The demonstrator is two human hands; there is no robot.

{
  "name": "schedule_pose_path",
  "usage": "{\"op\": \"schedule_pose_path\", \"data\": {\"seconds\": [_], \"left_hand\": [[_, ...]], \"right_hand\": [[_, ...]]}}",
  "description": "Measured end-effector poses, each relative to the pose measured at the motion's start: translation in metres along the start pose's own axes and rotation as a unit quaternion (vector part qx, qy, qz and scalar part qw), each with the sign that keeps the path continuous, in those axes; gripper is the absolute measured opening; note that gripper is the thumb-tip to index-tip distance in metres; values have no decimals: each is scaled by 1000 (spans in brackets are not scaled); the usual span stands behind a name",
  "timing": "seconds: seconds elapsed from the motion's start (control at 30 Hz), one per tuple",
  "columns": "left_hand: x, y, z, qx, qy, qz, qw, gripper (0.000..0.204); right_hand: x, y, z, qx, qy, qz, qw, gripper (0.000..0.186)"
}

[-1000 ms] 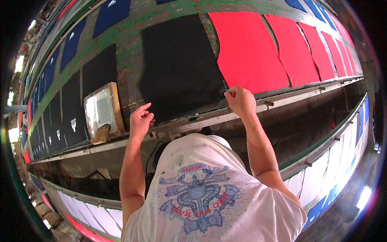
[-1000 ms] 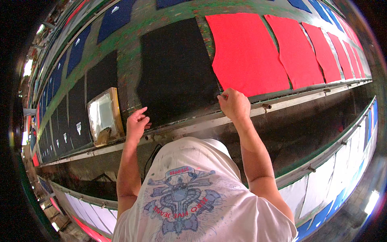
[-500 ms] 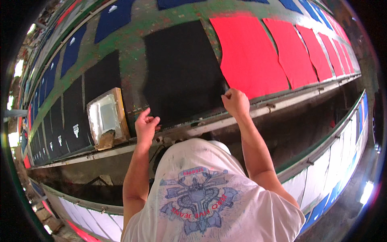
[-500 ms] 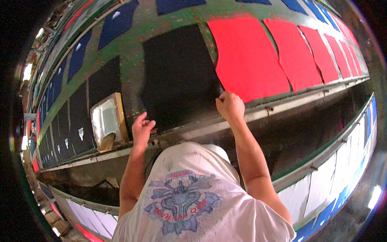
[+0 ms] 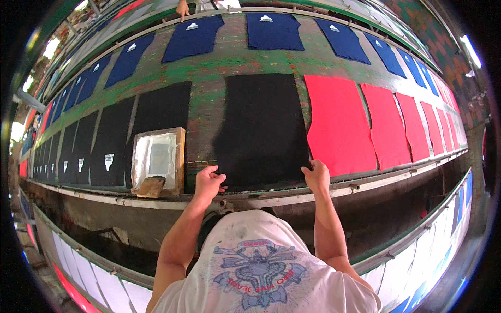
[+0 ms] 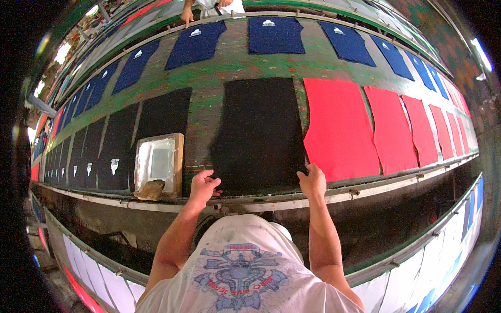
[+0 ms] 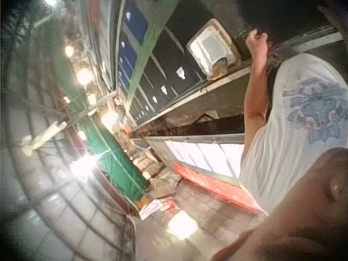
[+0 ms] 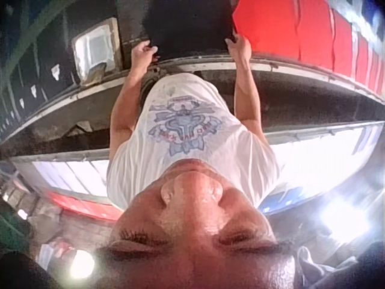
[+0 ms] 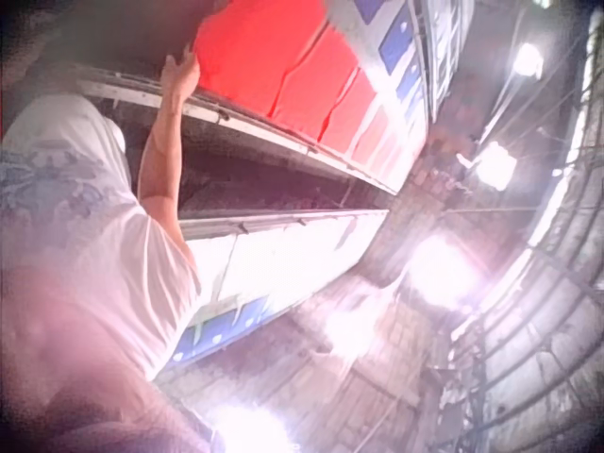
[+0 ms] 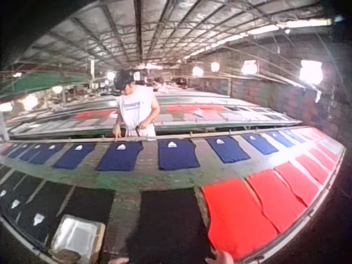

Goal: The person screen prints a white logo onto a series of red and black t-shirts laid out on a conveyor table. They use a squeegee to pull ink across a screen frame, then lift the screen to reveal the printed logo. The person repeats this process on multiple shirts, occasionally adjusting the shirts before printing.

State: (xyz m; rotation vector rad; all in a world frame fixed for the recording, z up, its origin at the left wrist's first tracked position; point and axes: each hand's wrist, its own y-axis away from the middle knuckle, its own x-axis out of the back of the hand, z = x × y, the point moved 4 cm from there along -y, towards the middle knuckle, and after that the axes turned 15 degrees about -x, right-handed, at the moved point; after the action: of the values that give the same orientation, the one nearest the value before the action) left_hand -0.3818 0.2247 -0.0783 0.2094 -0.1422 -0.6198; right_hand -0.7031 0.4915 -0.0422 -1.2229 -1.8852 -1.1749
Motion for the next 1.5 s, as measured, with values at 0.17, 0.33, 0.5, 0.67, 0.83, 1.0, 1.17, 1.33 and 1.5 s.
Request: {"op": "schedule_pose_path", "data": {"seconds": [0.17,0.33,0.5,0.67,0.83,1.0,1.17,1.33,1.5], "left_hand": [[-3,3,11,-24,-90,-26,995,57],[-3,-4,12,-12,-111,-33,993,61],[-3,-14,14,-97,-261,-29,960,67],[-27,-5,48,-374,-442,-22,815,78],[-78,-27,51,-419,-517,-242,706,81],[-102,-98,49,-370,-594,-282,656,89],[-113,-179,66,-400,-606,-223,651,89],[-131,-239,70,-363,-634,-210,650,91],[-141,-245,78,-295,-639,-208,679,92]], "right_hand": [[-5,-6,6,-4,-20,-15,1000,46],[-11,-12,11,28,-18,3,999,41],[-7,-5,11,64,6,45,997,38],[1,9,13,56,26,33,998,47],[0,26,12,109,-67,99,987,56],[-1,28,12,145,-70,106,981,39],[-1,28,8,168,-48,116,978,31],[-3,27,13,142,-44,122,981,32],[-3,27,16,159,-60,128,977,43]]}}
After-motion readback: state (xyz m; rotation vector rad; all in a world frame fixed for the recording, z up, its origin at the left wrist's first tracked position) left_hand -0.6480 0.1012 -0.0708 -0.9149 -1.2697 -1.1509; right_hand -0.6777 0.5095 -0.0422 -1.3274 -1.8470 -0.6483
